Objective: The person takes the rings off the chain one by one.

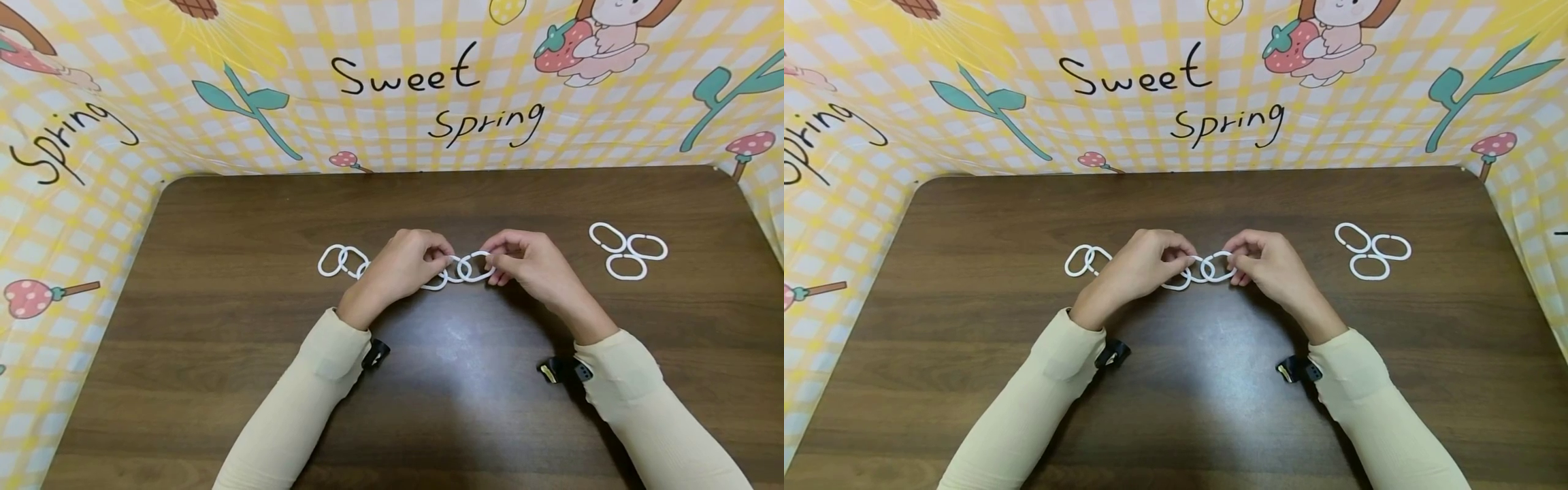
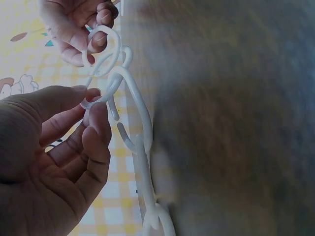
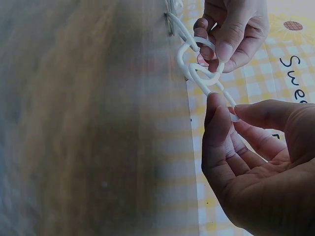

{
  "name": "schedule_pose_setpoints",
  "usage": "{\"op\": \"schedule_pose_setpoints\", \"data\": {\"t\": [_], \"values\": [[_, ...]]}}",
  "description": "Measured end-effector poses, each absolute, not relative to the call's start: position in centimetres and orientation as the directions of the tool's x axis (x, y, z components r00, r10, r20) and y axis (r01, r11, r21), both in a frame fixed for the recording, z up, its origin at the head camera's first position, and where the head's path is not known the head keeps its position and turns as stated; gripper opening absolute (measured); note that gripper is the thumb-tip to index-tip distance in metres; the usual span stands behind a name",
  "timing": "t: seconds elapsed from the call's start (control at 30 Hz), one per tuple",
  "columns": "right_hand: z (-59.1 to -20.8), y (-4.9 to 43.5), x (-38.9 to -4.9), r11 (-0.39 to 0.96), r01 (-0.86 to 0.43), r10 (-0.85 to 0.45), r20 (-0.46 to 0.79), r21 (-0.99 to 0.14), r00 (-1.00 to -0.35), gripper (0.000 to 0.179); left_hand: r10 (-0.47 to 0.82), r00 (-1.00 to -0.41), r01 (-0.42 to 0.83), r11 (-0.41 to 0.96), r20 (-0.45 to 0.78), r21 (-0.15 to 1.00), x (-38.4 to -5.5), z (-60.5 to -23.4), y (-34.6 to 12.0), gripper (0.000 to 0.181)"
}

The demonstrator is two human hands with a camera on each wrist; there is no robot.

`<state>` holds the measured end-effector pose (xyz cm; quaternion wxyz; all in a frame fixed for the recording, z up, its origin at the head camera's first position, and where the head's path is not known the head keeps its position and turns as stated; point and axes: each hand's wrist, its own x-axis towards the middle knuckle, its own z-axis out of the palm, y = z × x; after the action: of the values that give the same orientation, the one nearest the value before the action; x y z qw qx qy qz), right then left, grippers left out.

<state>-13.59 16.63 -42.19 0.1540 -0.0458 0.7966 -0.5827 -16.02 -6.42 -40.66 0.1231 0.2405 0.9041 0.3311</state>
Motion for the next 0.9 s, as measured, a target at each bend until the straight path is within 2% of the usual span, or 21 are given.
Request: {"op": "schedule_pose_setpoints", "data": {"t": [0.9], "values": [[-41.71,15.83,-13.44,0.315,0.134,-0.264,-0.223,-0.939,-0.938,0.019,0.518,-0.853,0.354,0.659,-0.06,0.664,-15.8,-40.54,-5.84,0.01]]}}
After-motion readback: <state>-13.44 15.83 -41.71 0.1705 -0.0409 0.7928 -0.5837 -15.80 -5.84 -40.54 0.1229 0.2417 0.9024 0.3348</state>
